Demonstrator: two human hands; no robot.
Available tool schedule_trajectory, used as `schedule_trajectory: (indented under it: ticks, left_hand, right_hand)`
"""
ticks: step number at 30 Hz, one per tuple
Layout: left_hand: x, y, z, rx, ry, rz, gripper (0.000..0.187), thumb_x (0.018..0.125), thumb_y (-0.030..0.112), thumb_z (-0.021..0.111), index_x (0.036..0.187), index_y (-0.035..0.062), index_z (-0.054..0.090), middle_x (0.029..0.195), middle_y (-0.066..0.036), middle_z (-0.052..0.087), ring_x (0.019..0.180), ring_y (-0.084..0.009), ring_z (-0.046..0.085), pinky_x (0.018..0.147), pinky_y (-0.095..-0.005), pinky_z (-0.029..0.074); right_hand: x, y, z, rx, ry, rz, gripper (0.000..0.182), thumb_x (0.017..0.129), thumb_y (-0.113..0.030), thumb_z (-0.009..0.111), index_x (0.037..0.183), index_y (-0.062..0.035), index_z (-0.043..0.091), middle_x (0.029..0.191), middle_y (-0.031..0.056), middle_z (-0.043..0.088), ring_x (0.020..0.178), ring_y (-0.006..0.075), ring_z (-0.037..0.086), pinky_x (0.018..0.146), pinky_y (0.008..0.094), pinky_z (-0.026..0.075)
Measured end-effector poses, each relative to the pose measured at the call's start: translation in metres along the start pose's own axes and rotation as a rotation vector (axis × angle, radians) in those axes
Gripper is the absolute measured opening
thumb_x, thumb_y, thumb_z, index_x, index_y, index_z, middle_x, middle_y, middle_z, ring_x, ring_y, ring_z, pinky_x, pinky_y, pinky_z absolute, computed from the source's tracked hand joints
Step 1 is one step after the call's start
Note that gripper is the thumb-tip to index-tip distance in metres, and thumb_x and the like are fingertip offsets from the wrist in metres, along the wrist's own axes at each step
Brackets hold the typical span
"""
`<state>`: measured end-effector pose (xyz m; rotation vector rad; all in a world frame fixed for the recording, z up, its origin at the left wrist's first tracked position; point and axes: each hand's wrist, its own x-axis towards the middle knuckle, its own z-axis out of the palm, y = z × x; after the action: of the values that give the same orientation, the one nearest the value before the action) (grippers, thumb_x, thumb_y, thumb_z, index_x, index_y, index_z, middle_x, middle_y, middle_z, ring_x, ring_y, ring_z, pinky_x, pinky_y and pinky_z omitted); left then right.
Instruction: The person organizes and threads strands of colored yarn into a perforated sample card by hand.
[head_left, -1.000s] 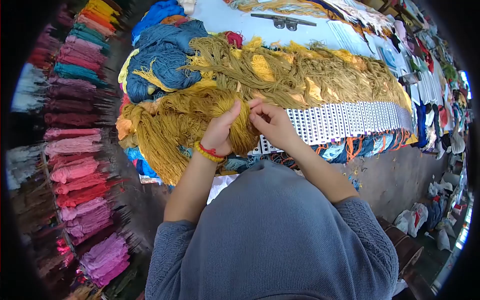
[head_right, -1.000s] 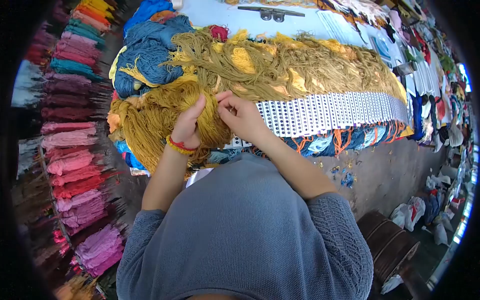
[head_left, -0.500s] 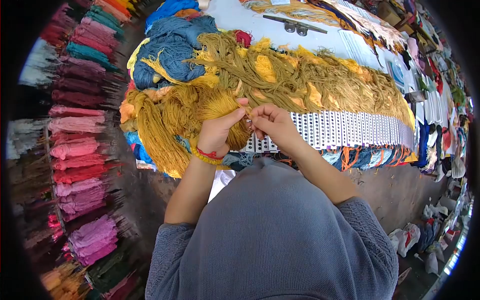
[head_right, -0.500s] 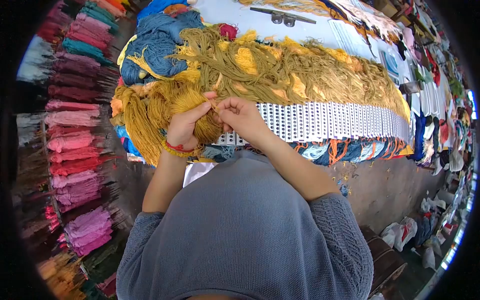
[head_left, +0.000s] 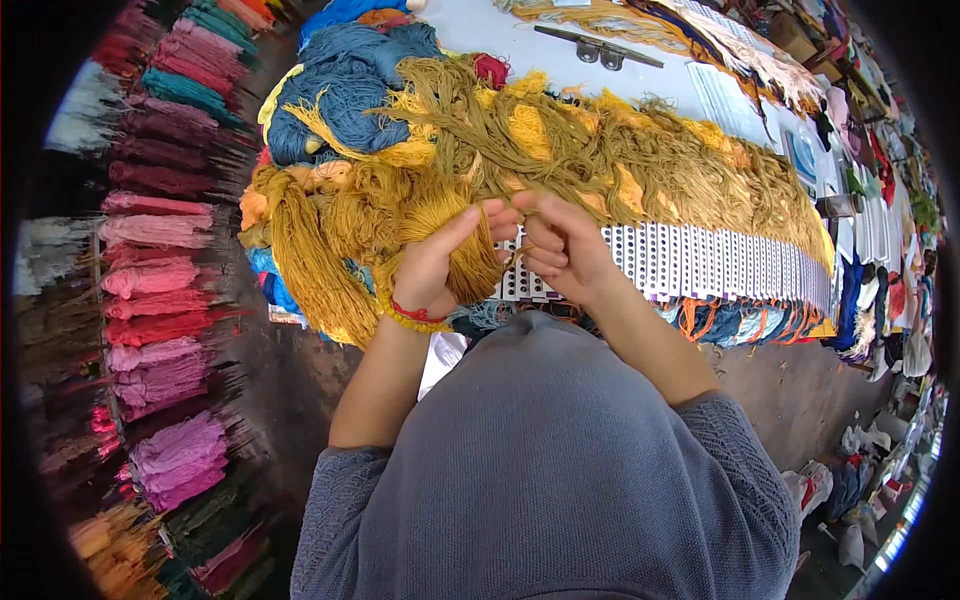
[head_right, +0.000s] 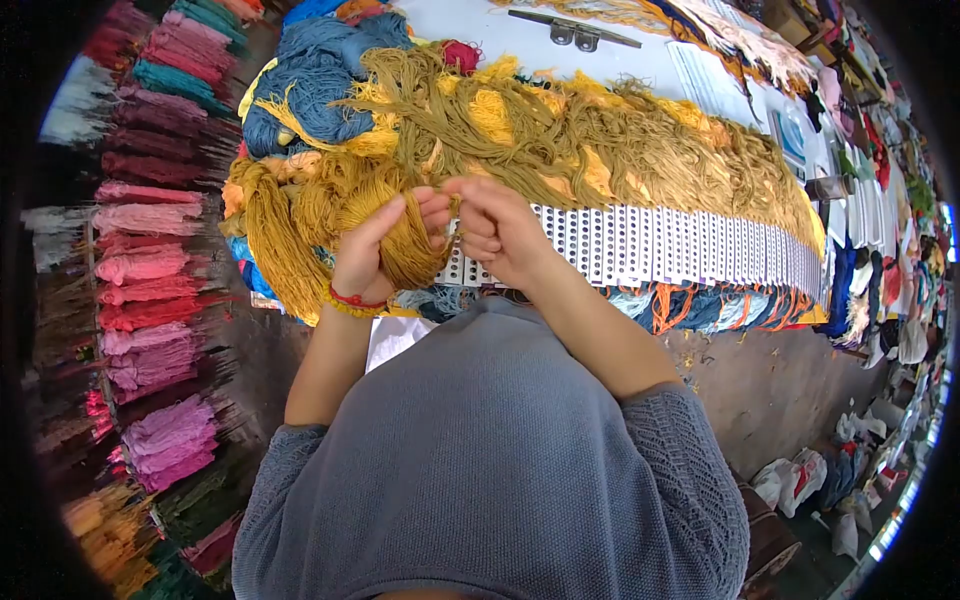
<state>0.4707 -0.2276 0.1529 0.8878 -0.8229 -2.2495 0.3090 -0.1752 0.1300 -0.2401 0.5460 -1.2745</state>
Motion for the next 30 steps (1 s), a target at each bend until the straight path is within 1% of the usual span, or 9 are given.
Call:
schedule_trajectory:
  ticks: [2, 3, 6, 9, 14, 16, 18, 22, 30]
  left_hand:
    - [0.0, -0.003, 0.004, -0.059, -0.006, -0.011, 0.038, 0.091, 0.024, 0.036, 0.113, -0.0048, 0.045, 0.109, -0.016, 0.053, 0.095, -0.0206, 0.055, 0.077, -0.032, 0.046]
    - [0.0, -0.004, 0.006, -0.038, -0.032, -0.005, 0.041, 0.091, 0.026, 0.033, 0.115, -0.0054, 0.043, 0.112, -0.017, 0.05, 0.098, -0.021, 0.053, 0.079, -0.0321, 0.045]
    - [0.0, -0.01, 0.003, 0.009, -0.064, -0.003, 0.045, 0.092, 0.028, 0.03, 0.118, -0.0064, 0.04, 0.115, -0.017, 0.049, 0.1, -0.0209, 0.052, 0.082, -0.0319, 0.044]
    - [0.0, -0.016, 0.005, 0.055, -0.057, 0.018, 0.044, 0.092, 0.027, 0.031, 0.118, -0.0068, 0.04, 0.112, -0.015, 0.051, 0.098, -0.0196, 0.053, 0.082, -0.0314, 0.043]
    - [-0.003, -0.022, 0.005, 0.077, -0.019, 0.039, 0.036, 0.089, 0.02, 0.039, 0.113, -0.0058, 0.047, 0.106, -0.013, 0.054, 0.094, -0.0176, 0.054, 0.082, -0.0298, 0.043]
    - [-0.002, -0.027, 0.007, 0.177, 0.1, 0.184, 0.027, 0.084, 0.01, 0.048, 0.108, -0.0037, 0.052, 0.102, -0.01, 0.056, 0.091, -0.0162, 0.054, 0.08, -0.0282, 0.043]
    - [-0.004, -0.03, 0.012, 0.178, 0.129, 0.223, 0.026, 0.082, 0.006, 0.051, 0.106, -0.003, 0.054, 0.102, -0.008, 0.056, 0.091, -0.0155, 0.054, 0.08, -0.0274, 0.043]
    - [-0.004, -0.035, 0.014, 0.161, 0.129, 0.288, 0.027, 0.078, -0.002, 0.055, 0.105, -0.0019, 0.055, 0.102, -0.006, 0.057, 0.09, -0.0134, 0.053, 0.079, -0.0261, 0.043]
    - [-0.003, -0.042, 0.011, 0.139, 0.123, 0.276, 0.03, 0.078, -0.001, 0.056, 0.108, -0.001, 0.051, 0.103, -0.006, 0.056, 0.09, -0.0112, 0.052, 0.079, -0.0244, 0.042]
  right_hand:
    - [-0.003, -0.003, 0.016, -0.336, 0.124, -0.006, 0.025, 0.086, -0.02, 0.047, 0.103, -0.0031, 0.052, 0.063, -0.0014, 0.049, 0.038, 0.0029, 0.023, 0.036, 0.017, 0.022]
    - [-0.006, -0.002, 0.016, -0.382, 0.122, -0.016, 0.022, 0.084, -0.017, 0.051, 0.1, -0.0015, 0.053, 0.075, 0.0008, 0.056, 0.043, 0.0017, 0.034, 0.038, 0.0157, 0.024]
    - [-0.004, 0.011, 0.014, -0.641, 0.178, -0.135, 0.017, 0.082, -0.014, 0.053, 0.094, -0.0011, 0.055, 0.072, -0.0008, 0.055, 0.052, 0.0012, 0.044, 0.041, 0.0152, 0.027]
    - [-0.003, 0.019, 0.003, -0.736, 0.124, -0.174, 0.01, 0.081, -0.01, 0.054, 0.086, -0.0018, 0.056, 0.069, -0.0014, 0.055, 0.061, 0.0012, 0.049, 0.043, 0.0145, 0.03]
    - [-0.009, 0.016, 0.0, -0.717, 0.138, -0.168, 0.006, 0.081, -0.009, 0.054, 0.079, -0.0035, 0.056, 0.061, -0.004, 0.051, 0.052, -0.0006, 0.04, 0.042, 0.0156, 0.026]
    - [-0.011, 0.016, -0.003, -0.787, 0.148, -0.157, 0.006, 0.081, -0.009, 0.054, 0.078, -0.0041, 0.056, 0.059, -0.005, 0.049, 0.049, -0.0011, 0.037, 0.042, 0.0159, 0.025]
    - [-0.013, 0.017, -0.004, -0.789, 0.152, -0.163, 0.008, 0.081, -0.01, 0.054, 0.076, -0.0048, 0.055, 0.055, -0.0074, 0.045, 0.045, -0.0017, 0.031, 0.041, 0.0166, 0.022]
    - [-0.017, 0.017, -0.008, -0.811, 0.134, -0.151, 0.009, 0.081, -0.011, 0.054, 0.075, -0.0059, 0.054, 0.054, -0.0081, 0.042, 0.044, -0.0017, 0.031, 0.039, 0.0165, 0.021]
    - [-0.019, 0.017, -0.01, -0.657, 0.147, -0.148, 0.008, 0.082, -0.013, 0.053, 0.078, -0.0066, 0.053, 0.052, -0.007, 0.042, 0.04, 0.0, 0.032, 0.037, 0.0167, 0.023]
